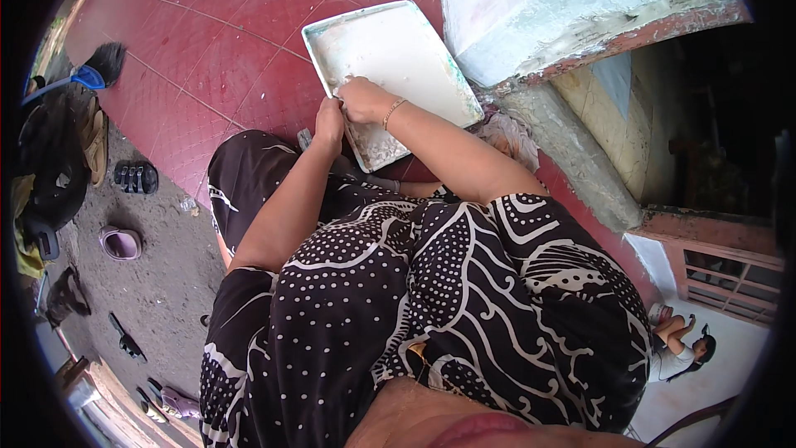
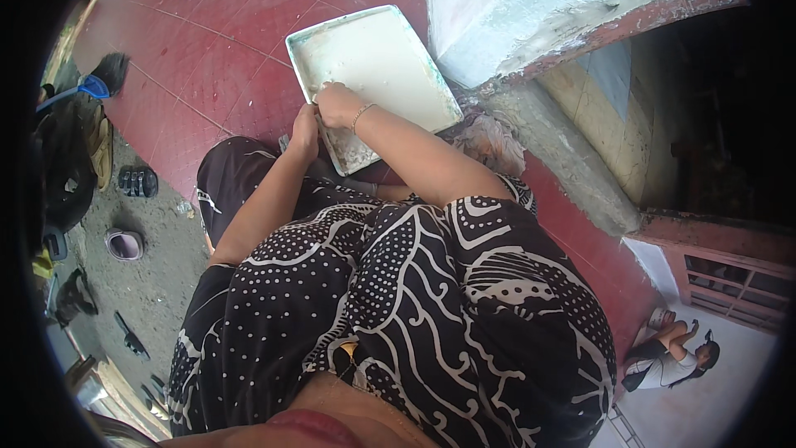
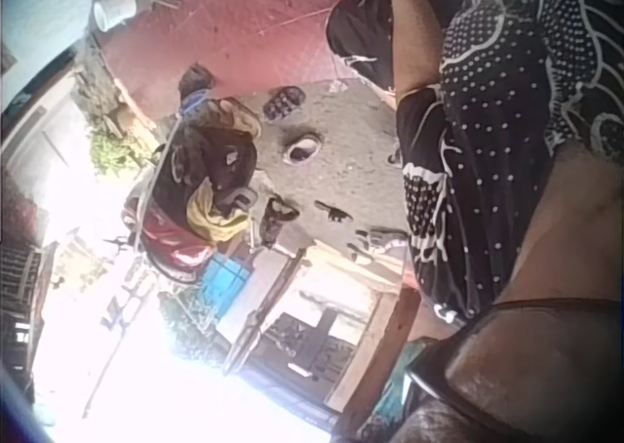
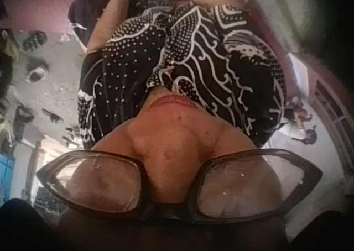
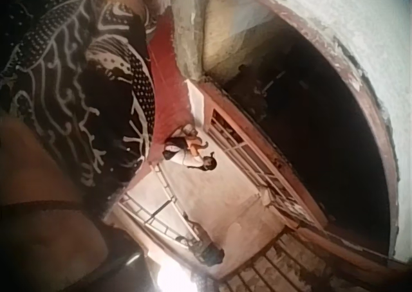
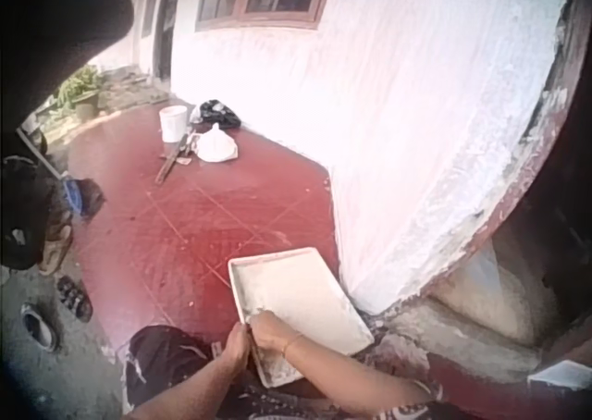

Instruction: The person applies a white plaster mixture from a tray onto the corner of a wall by hand, wipes the area with a cloth, and repeats the application and wiping process multiple times.

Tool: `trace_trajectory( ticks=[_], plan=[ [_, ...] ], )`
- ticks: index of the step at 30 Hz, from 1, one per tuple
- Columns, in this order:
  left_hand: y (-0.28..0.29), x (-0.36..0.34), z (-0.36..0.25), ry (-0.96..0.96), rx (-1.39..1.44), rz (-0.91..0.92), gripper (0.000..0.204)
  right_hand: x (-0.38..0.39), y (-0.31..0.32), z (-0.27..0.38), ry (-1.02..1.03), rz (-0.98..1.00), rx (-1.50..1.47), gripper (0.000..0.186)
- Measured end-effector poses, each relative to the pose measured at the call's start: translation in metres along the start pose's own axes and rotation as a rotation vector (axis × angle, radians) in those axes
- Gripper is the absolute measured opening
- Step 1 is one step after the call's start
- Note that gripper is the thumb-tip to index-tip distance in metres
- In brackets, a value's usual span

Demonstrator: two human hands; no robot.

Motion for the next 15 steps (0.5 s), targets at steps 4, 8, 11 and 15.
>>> trace_trajectory(
  ticks=[4,8,11,15],
  plan=[
    [-0.004,0.015,-0.012,0.132,0.185,0.008,0.027,0.021,-0.002,0.013,0.009,0.075,0.084,0.024],
    [0.000,0.032,-0.025,0.168,0.227,-0.024,0.021,0.044,-0.009,0.017,-0.047,-0.005,0.025,0.022],
    [0.000,0.034,-0.025,0.176,0.251,-0.058,0.017,0.058,-0.015,0.022,-0.029,-0.067,-0.021,0.022],
    [-0.002,0.028,-0.027,0.137,0.283,-0.031,0.016,0.071,-0.014,0.025,-0.058,-0.105,0.040,0.021]
  ],
)
Point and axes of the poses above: each hand's wrist, its own x-axis away from the middle knuckle, its own y-axis out of the back of the hand, z = x × y, the point moved 5 cm from there along -x, towards the middle knuckle, and after that the axes turned 14 degrees about -x, right-handed, at the moved point
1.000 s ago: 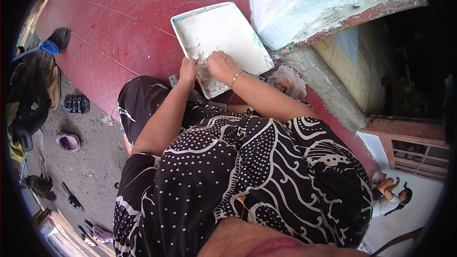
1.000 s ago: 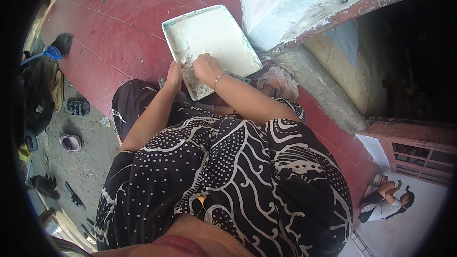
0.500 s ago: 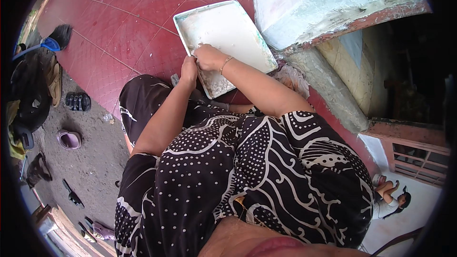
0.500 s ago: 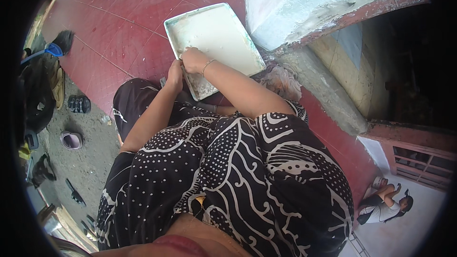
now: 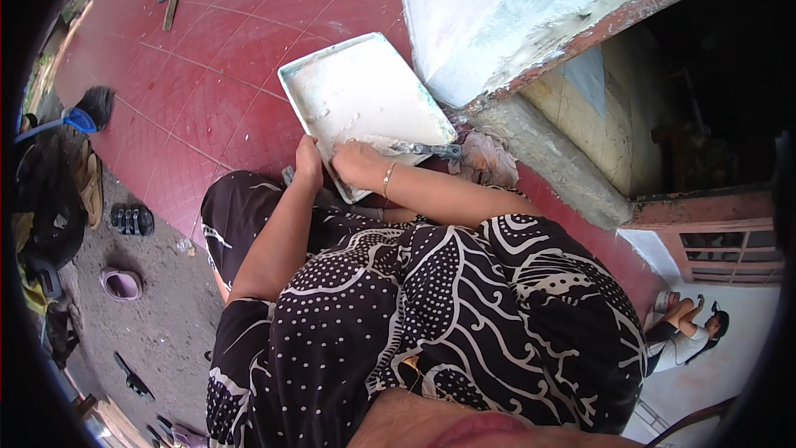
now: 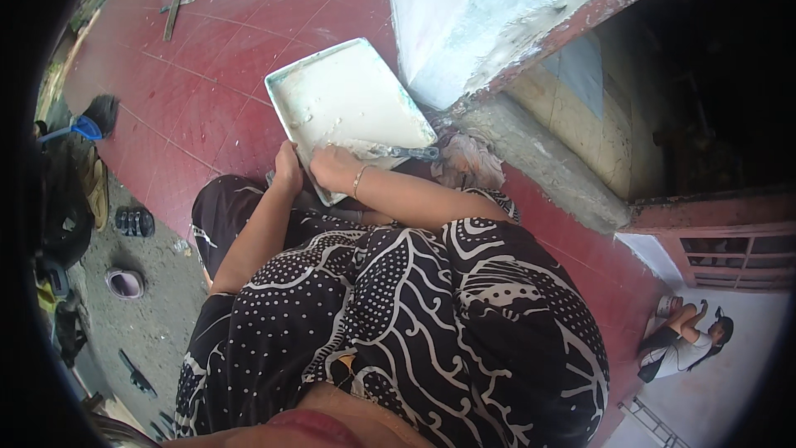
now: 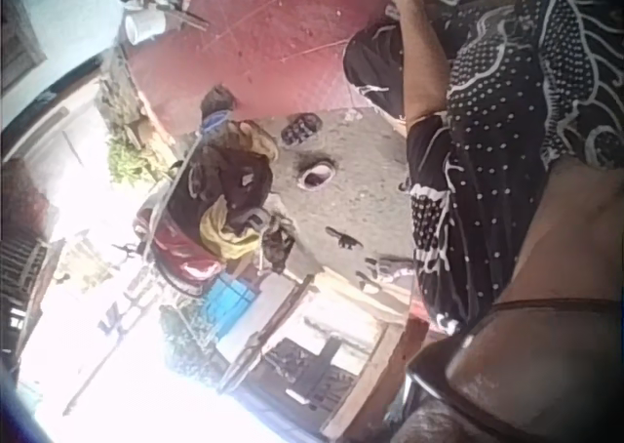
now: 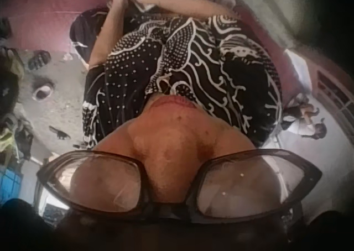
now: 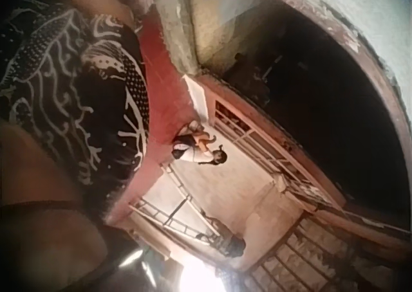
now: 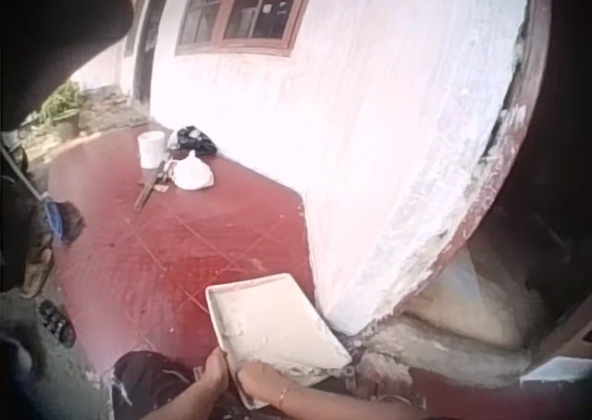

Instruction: The person applies a white plaster mixture from a tray onto the corner of a wall by hand, wipes the area with a cloth, and repeats the application and wiping process multiple times.

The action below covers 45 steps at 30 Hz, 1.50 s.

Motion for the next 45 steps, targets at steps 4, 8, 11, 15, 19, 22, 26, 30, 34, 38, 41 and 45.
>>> trace_trajectory(
  ticks=[4,8,11,15,19,22,26,30,34,38,41,45],
  plan=[
    [-0.004,0.007,-0.002,-0.007,0.028,0.015,0.014,0.002,0.001,0.006,-0.046,0.028,-0.071,0.022],
    [-0.006,0.010,-0.005,-0.031,0.033,0.051,0.015,0.003,0.004,0.004,-0.070,0.037,-0.061,0.022],
    [-0.003,0.006,-0.002,-0.060,-0.031,0.100,0.035,0.000,0.014,-0.014,-0.176,-0.021,-0.156,0.022],
    [-0.003,-0.013,0.008,-0.044,0.037,0.126,0.034,-0.006,0.014,-0.024,-0.272,-0.133,-0.205,0.021],
    [0.000,-0.023,0.011,-0.056,0.015,0.103,0.033,-0.007,0.004,-0.016,-0.244,-0.172,-0.188,0.021],
    [0.000,-0.017,0.010,-0.052,0.016,0.129,0.033,-0.012,0.011,-0.021,-0.246,-0.168,-0.212,0.020],
    [-0.003,-0.009,0.004,-0.071,0.052,0.138,0.030,-0.020,0.040,-0.034,-0.115,-0.224,-0.246,0.018],
    [-0.002,-0.010,0.003,-0.053,0.024,0.116,0.030,-0.008,0.054,-0.055,-0.261,-0.314,-0.225,0.023],
    [-0.002,-0.012,0.002,-0.088,0.064,0.159,0.035,-0.004,0.061,-0.066,-0.185,-0.235,-0.118,0.016],
    [-0.002,-0.008,0.001,-0.099,0.032,0.157,0.036,0.004,0.064,-0.097,-0.422,-0.268,-0.845,0.016],
    [-0.003,-0.005,-0.002,-0.115,0.027,0.185,0.037,0.012,0.077,-0.097,-0.365,-0.244,-0.141,0.015],
    [-0.003,-0.008,-0.001,-0.119,0.022,0.194,0.040,0.019,0.085,-0.100,-0.361,-0.310,-0.730,0.020]
  ],
)
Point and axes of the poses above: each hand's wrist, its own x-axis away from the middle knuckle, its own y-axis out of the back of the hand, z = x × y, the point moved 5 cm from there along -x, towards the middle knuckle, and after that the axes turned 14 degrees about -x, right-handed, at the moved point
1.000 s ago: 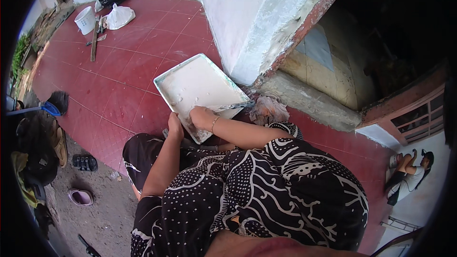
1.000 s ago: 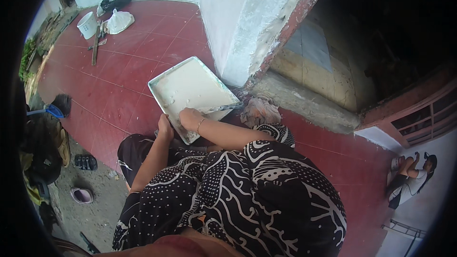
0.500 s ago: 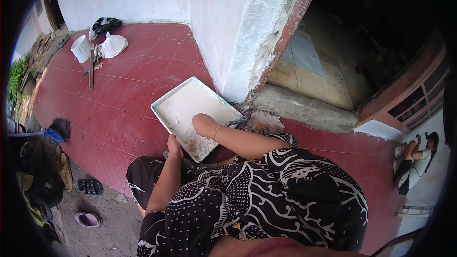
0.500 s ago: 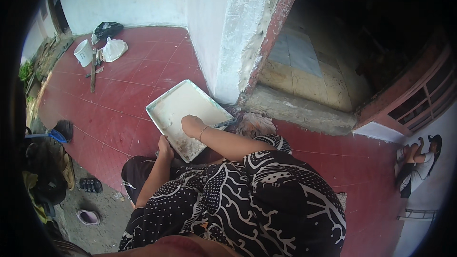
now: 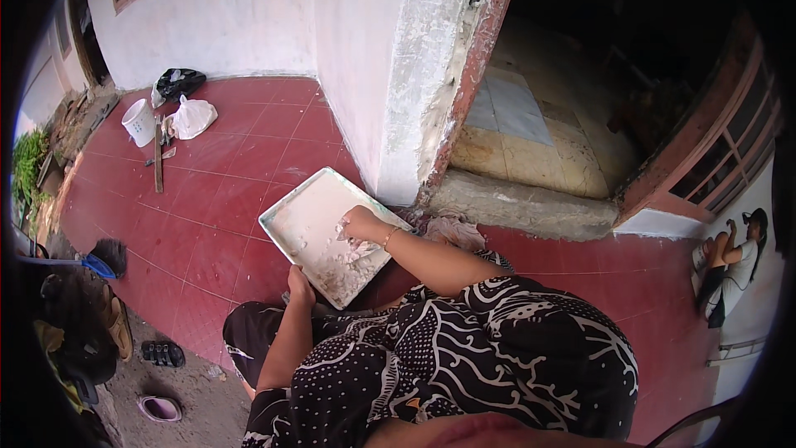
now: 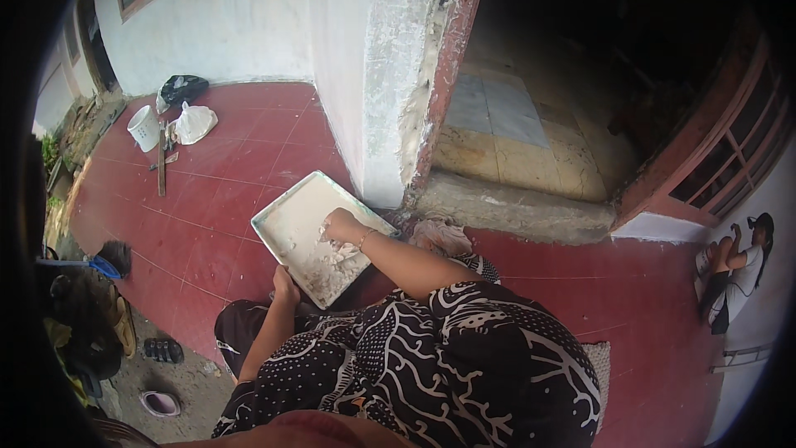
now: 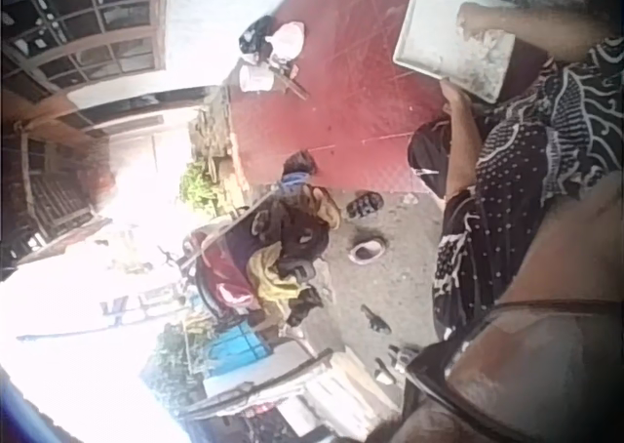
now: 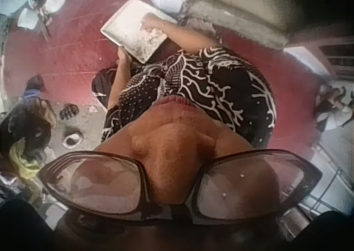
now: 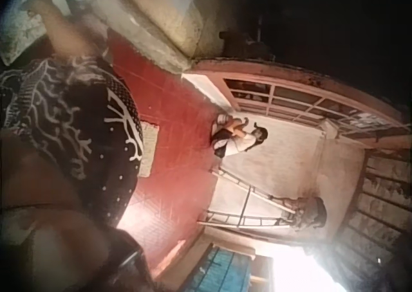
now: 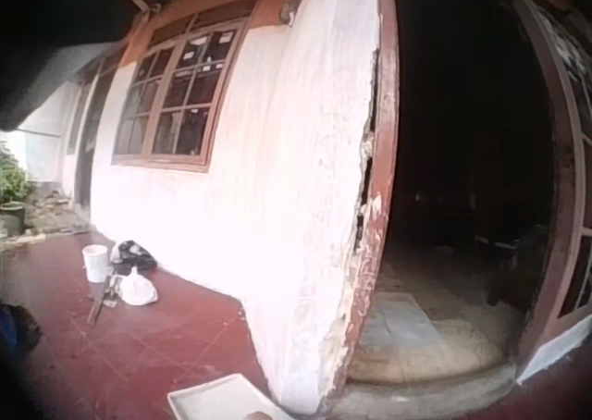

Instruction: The person applies a white plaster mixture from a tray onto the corner of a wall by hand, wipes the area with a cloth, and repeats the application and wiping process multiple times.

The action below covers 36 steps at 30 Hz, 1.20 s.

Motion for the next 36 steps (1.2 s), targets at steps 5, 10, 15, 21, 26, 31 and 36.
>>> trace_trajectory(
  ticks=[5,10,15,21,26,31,36],
  plan=[
    [0.006,-0.008,0.003,0.011,-0.040,-0.019,0.042,-0.003,0.000,0.001,-0.047,0.113,0.234,0.027],
    [0.004,-0.007,0.007,0.013,-0.040,0.030,0.042,-0.006,-0.005,-0.007,-0.031,0.080,0.294,0.020],
    [0.004,-0.008,0.007,-0.016,-0.036,0.011,0.041,0.011,-0.014,-0.005,0.000,-0.046,0.430,0.026],
    [0.008,-0.014,0.010,-0.010,-0.050,-0.006,0.040,0.016,-0.034,0.014,0.038,-0.069,0.398,0.021],
    [0.007,-0.012,0.009,-0.009,-0.042,0.020,0.040,0.014,-0.040,0.019,0.242,-0.115,0.431,0.018],
    [0.006,-0.012,0.007,-0.018,-0.053,0.030,0.041,0.023,-0.022,0.035,0.269,-0.131,0.423,0.013],
    [0.005,-0.011,0.008,-0.009,-0.031,0.038,0.039,0.052,0.100,0.124,0.523,-0.470,-0.079,0.013]
  ],
)
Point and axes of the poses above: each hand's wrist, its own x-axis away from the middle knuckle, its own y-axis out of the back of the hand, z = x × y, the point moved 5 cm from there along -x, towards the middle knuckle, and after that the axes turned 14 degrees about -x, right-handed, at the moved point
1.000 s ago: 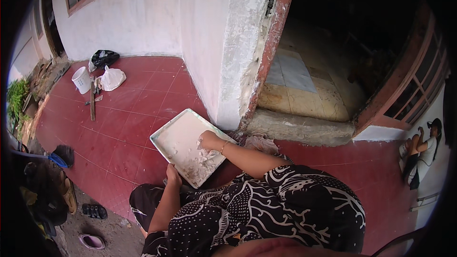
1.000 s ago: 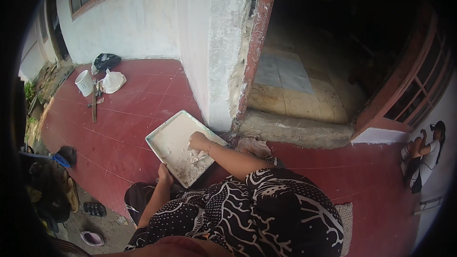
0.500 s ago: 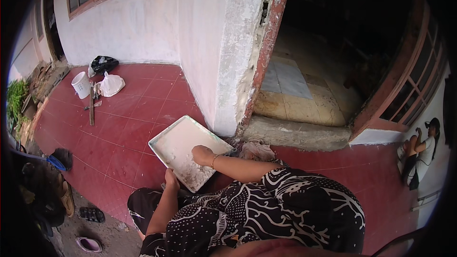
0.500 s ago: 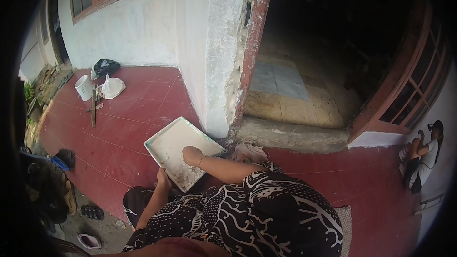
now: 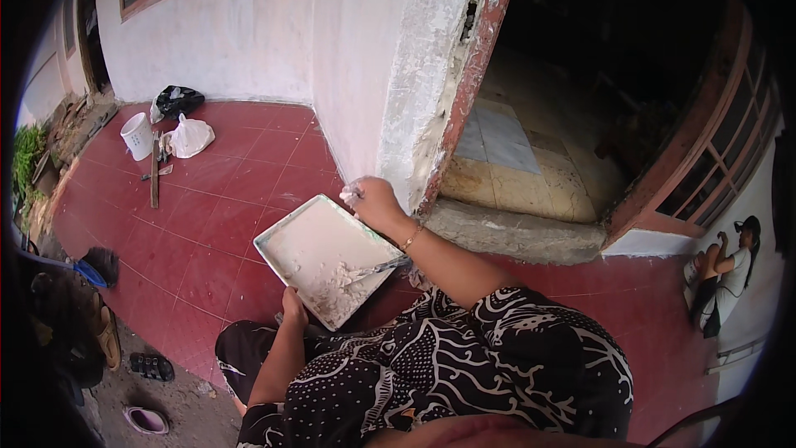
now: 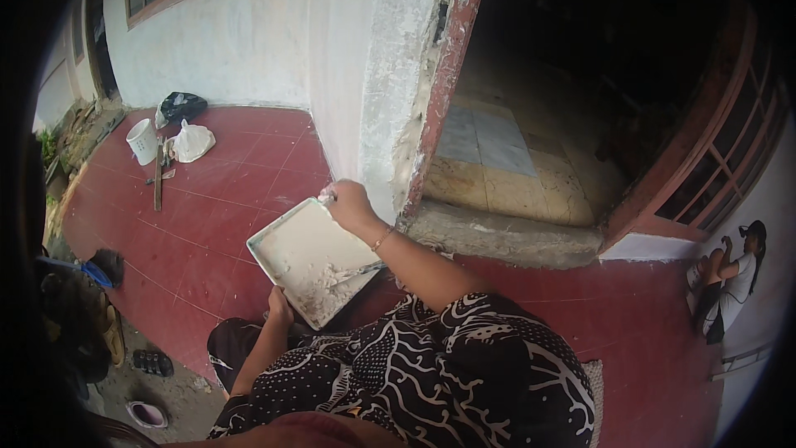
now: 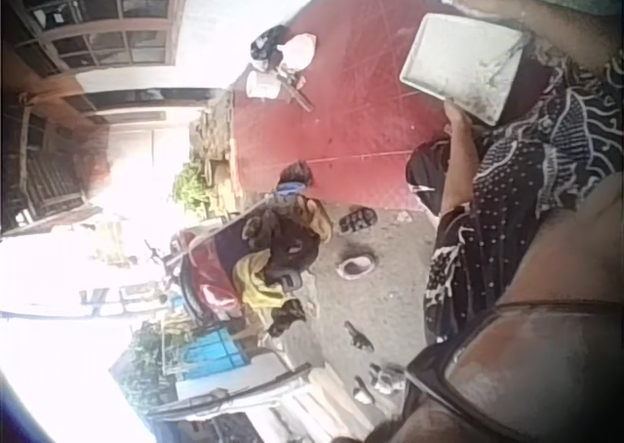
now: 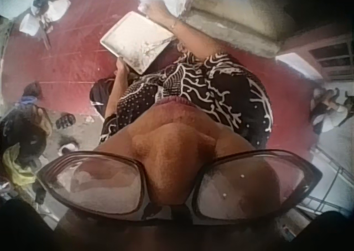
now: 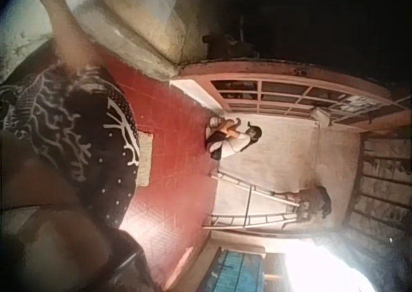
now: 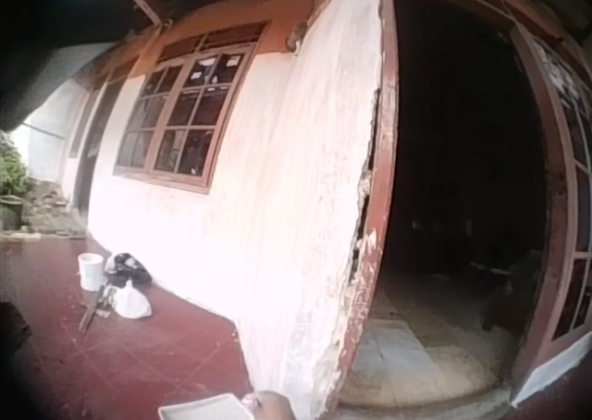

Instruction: The person applies a white plaster mixture from a tray onto the corner of a wall by hand, wipes the area with a cloth, and repeats the application and wiping process multiple times.

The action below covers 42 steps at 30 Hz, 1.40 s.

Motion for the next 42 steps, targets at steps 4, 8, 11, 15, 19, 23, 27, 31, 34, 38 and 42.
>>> trace_trajectory(
  ticks=[4,8,11,15,19,23,27,31,34,38,42],
  plan=[
    [0.000,0.002,0.001,0.046,-0.026,-0.033,0.039,-0.043,0.128,0.100,0.384,-0.528,0.177,0.015],
    [0.000,0.002,0.000,0.030,-0.018,-0.035,0.036,-0.061,0.191,0.164,0.625,-0.779,0.384,0.011],
    [0.002,0.003,0.000,0.026,-0.024,-0.043,0.033,-0.074,0.202,0.183,0.764,-0.848,0.569,0.011],
    [0.002,0.002,0.000,0.021,-0.025,-0.033,0.032,-0.092,0.206,0.180,0.770,-0.884,0.703,0.012],
    [0.006,-0.006,0.006,0.057,-0.033,-0.049,0.034,-0.102,0.206,0.171,0.698,-0.954,0.716,0.013],
    [0.011,-0.013,0.011,0.019,-0.054,-0.051,0.036,-0.107,0.201,0.167,0.622,-0.922,0.824,0.012],
    [0.010,-0.012,0.011,0.031,-0.045,-0.021,0.037,-0.105,0.191,0.160,0.535,-0.786,0.964,0.012],
    [0.007,-0.006,0.007,0.037,-0.030,-0.031,0.039,-0.100,0.189,0.160,0.494,-0.624,1.044,0.011],
    [0.003,-0.003,0.005,0.009,-0.016,0.004,0.041,-0.099,0.198,0.169,0.533,-0.548,1.170,0.012],
    [0.005,-0.010,0.009,0.011,-0.011,0.020,0.031,-0.091,0.206,0.187,0.761,-0.593,1.310,0.006],
    [0.010,-0.019,0.016,0.039,-0.020,0.005,0.031,-0.095,0.211,0.191,0.696,-0.558,1.350,0.008]
  ],
)
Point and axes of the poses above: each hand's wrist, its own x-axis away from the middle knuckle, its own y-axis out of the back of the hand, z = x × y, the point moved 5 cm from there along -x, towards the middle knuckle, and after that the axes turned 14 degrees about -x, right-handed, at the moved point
